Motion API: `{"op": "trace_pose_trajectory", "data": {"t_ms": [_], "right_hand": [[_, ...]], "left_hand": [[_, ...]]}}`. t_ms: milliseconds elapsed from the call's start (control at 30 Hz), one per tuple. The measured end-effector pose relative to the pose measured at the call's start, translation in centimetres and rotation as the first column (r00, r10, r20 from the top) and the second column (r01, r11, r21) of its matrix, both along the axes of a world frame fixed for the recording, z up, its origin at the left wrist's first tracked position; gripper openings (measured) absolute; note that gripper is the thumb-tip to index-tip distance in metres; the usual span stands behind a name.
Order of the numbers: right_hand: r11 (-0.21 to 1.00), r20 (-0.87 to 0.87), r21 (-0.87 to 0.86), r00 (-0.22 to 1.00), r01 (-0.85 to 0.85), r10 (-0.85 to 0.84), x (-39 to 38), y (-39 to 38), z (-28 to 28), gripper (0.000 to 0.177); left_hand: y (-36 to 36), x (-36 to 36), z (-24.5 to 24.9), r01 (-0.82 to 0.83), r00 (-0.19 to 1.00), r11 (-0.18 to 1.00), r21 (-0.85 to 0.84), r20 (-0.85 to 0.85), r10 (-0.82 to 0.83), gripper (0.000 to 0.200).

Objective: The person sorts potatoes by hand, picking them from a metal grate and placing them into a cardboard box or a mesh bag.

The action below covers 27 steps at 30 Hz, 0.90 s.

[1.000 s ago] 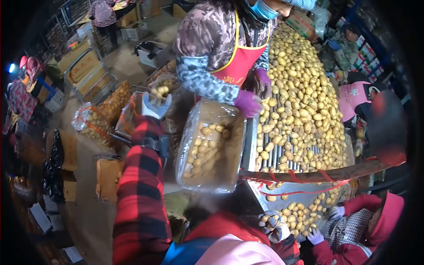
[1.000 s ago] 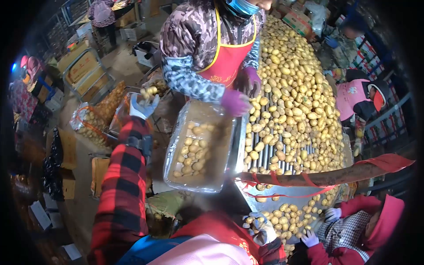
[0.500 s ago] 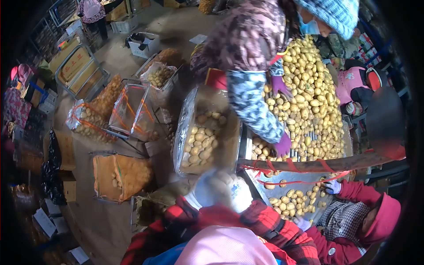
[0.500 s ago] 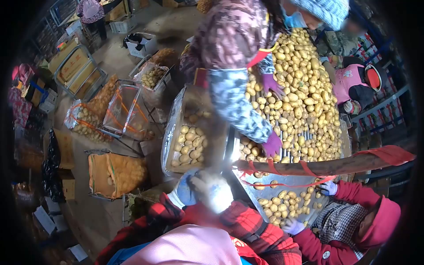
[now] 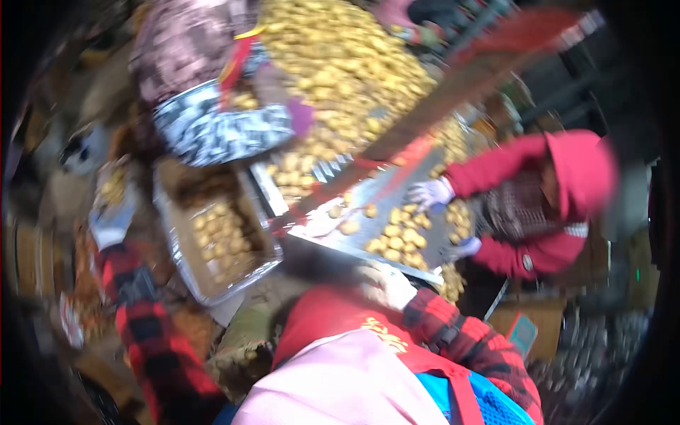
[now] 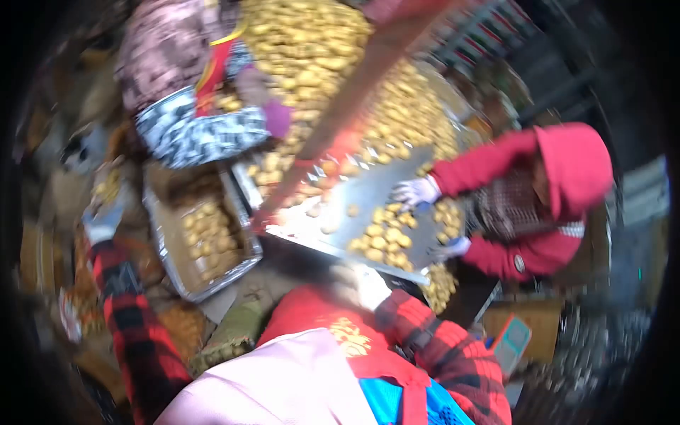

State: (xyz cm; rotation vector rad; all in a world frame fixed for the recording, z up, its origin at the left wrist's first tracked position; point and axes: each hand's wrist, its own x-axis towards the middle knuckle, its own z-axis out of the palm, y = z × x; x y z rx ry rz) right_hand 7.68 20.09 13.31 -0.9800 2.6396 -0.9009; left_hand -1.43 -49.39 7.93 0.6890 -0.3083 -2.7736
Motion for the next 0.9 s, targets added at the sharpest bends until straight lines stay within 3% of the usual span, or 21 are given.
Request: {"op": "trace_pose_trajectory", "data": {"t_ms": [67, 100, 133, 200, 267, 300, 333, 367, 400, 433, 500, 533, 600, 667, 700, 733, 767, 800, 867, 900], "right_hand": [[0.995, -0.084, 0.029, 0.992, 0.096, -0.094, -0.3, 1.3, -2.6, 0.025], [0.990, -0.134, 0.091, 0.987, 0.106, -0.094, -1.0, -0.7, -2.0, 0.026], [0.984, -0.182, 0.143, 0.980, 0.103, -0.076, -2.6, -3.0, -2.4, 0.026], [0.998, -0.154, 0.053, 0.987, -0.033, 0.041, -6.4, -8.5, -2.4, 0.031], [1.000, -0.412, 0.007, 0.911, 0.026, -0.021, -8.6, -13.1, -5.6, 0.038], [0.999, -0.404, -0.022, 0.914, 0.031, -0.037, -8.3, -12.2, -6.7, 0.038], [0.998, -0.266, 0.040, 0.963, 0.056, -0.043, -7.8, -11.3, -7.9, 0.043], [0.993, -0.113, 0.102, 0.992, 0.063, -0.052, -6.8, -10.3, -9.1, 0.048], [0.974, -0.152, 0.135, 0.975, 0.184, -0.163, -4.8, -7.7, -10.2, 0.053], [0.963, -0.180, 0.214, 0.975, 0.165, -0.127, -4.0, -4.8, -10.6, 0.053], [0.962, -0.343, 0.219, 0.936, 0.163, -0.080, -2.3, -0.2, -11.0, 0.049], [0.944, -0.328, 0.279, 0.941, 0.176, -0.079, -2.0, 1.3, -10.8, 0.044], [0.951, -0.197, 0.231, 0.967, 0.203, -0.158, -4.5, 1.0, -6.8, 0.036], [0.956, -0.413, -0.153, 0.863, 0.249, -0.291, -9.4, -0.9, -7.9, 0.028], [0.979, -0.403, -0.004, 0.895, 0.205, -0.189, -12.3, -1.3, -8.2, 0.027], [0.952, -0.428, 0.079, 0.873, 0.295, -0.235, -15.1, -3.0, -8.9, 0.024], [0.919, -0.462, 0.207, 0.862, 0.336, -0.211, -17.8, -4.4, -10.2, 0.026], [0.946, -0.587, 0.102, 0.786, 0.309, -0.194, -19.9, -5.1, -13.0, 0.028], [0.813, -0.208, 0.534, 0.968, 0.232, -0.140, -24.2, -6.7, -13.7, 0.030], [0.821, -0.191, 0.530, 0.973, 0.211, -0.127, -23.7, -6.4, -13.0, 0.030]], "left_hand": [[2.6, 0.2, 0.0, -0.124, 0.984, 0.939, -0.321, 0.083, 0.158, 0.048], [0.5, 0.5, -4.8, 0.043, 0.991, 0.941, -0.336, -0.105, -0.083, 0.048], [-1.2, 0.4, -9.9, 0.184, 0.910, 0.905, -0.384, -0.283, -0.305, 0.048], [5.1, 1.5, -9.8, 0.318, 0.807, 0.914, -0.251, -0.435, -0.400, 0.047], [11.3, 3.0, -8.4, 0.156, 0.984, 0.981, -0.114, -0.073, -0.165, 0.045], [12.6, 4.4, -9.7, 0.282, 0.934, 0.949, -0.143, -0.187, -0.306, 0.044], [13.6, 5.3, -11.1, 0.406, 0.845, 0.897, -0.176, -0.300, -0.442, 0.043], [15.3, 6.7, -10.1, 0.415, 0.846, 0.891, -0.187, -0.282, -0.453, 0.043], [18.4, 8.6, -7.9, 0.376, 0.916, 0.917, -0.131, -0.100, -0.389, 0.044], [21.2, 10.5, -6.6, 0.318, 0.947, 0.945, -0.083, 0.087, -0.311, 0.044], [24.1, 13.9, -7.0, 0.370, 0.921, 0.925, -0.082, 0.160, -0.354, 0.045], [25.1, 15.2, -7.2, 0.449, 0.888, 0.893, 0.015, 0.101, -0.448, 0.045], [28.6, 16.1, -6.7, 0.568, 0.818, 0.823, -0.013, 0.115, -0.563, 0.045], [34.0, 15.2, -2.9, 0.609, 0.771, 0.793, -0.022, 0.248, -0.586, 0.042], [35.5, 14.5, -3.5, 0.705, 0.708, 0.697, -0.132, 0.084, -0.701, 0.042], [37.3, 13.5, -4.3, 0.695, 0.719, 0.707, -0.133, 0.101, -0.688, 0.042], [39.3, 12.2, -5.0, 0.721, 0.642, 0.495, -0.486, 0.200, -0.740, 0.041], [41.0, 11.3, -5.8, 0.645, 0.582, 0.180, -0.742, 0.325, -0.745, 0.042], [44.1, 8.9, -5.0, 0.591, 0.595, 0.175, -0.787, 0.279, -0.754, 0.039], [45.0, 8.1, -4.7, 0.542, 0.591, 0.179, -0.821, 0.221, -0.776, 0.037]]}}
